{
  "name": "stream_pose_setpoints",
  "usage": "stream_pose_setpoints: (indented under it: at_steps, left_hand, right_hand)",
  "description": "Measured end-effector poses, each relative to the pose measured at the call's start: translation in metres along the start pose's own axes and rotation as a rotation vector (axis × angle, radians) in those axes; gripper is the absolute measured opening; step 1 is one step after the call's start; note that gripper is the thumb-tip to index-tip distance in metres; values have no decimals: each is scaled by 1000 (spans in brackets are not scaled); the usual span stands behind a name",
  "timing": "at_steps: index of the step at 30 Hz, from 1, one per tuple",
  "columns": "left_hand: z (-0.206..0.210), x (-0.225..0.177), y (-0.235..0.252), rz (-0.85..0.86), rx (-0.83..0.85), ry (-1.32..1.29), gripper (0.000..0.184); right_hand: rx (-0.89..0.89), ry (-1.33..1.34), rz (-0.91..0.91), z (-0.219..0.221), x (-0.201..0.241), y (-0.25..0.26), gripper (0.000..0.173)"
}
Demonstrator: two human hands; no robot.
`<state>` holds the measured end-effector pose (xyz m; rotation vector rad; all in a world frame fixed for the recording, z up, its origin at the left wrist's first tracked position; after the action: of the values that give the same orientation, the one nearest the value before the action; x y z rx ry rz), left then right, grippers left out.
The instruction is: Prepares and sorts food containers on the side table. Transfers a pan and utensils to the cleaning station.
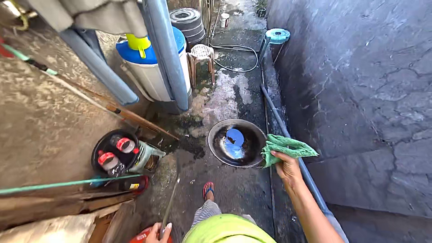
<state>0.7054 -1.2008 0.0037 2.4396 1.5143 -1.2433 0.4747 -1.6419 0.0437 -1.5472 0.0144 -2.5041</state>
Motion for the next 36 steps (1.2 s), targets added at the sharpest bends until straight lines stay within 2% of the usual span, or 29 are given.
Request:
stream_pose_setpoints:
  at_steps: [6, 11, 16, 22, 28, 32, 36]
  left_hand:
    - [15, -156, 168, 212, 98, -54, 33]
    - [62, -280, 307, 364, 78, -179, 29]
    - [104, -376, 409, 446, 62, -172, 29]
    - [139, -470, 513, 383, 153, -133, 25]
    - [189, -541, 631, 403, 197, -101, 27]
    - [223, -589, 721, 404, 289, 122, 39]
    - [257, -628, 788, 396, 355, 251, 42]
  right_hand:
    - [-205, 1, -136, 12, 37, 116, 40]
    - [-363, 59, -196, 3, 45, 221, 40]
    - [-485, 71, -177, -18, 39, 344, 43]
    - [-630, 49, -174, -37, 34, 480, 51]
    - [-768, 34, -182, -64, 10, 600, 54]
    - [-886, 21, -189, -84, -20, 661, 53]
    - [-1031, 44, -179, -104, -41, 719, 52]
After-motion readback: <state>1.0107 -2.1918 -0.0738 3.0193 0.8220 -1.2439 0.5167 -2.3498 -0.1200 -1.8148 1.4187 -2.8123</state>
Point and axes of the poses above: each hand's wrist, its own y-axis towards the middle knuckle, its own z-axis out of the palm, x = y × z, the point moved 1 cm from there along y, towards the middle knuckle, and after that the axes turned 3 degrees about x, right-handed, at the moved point
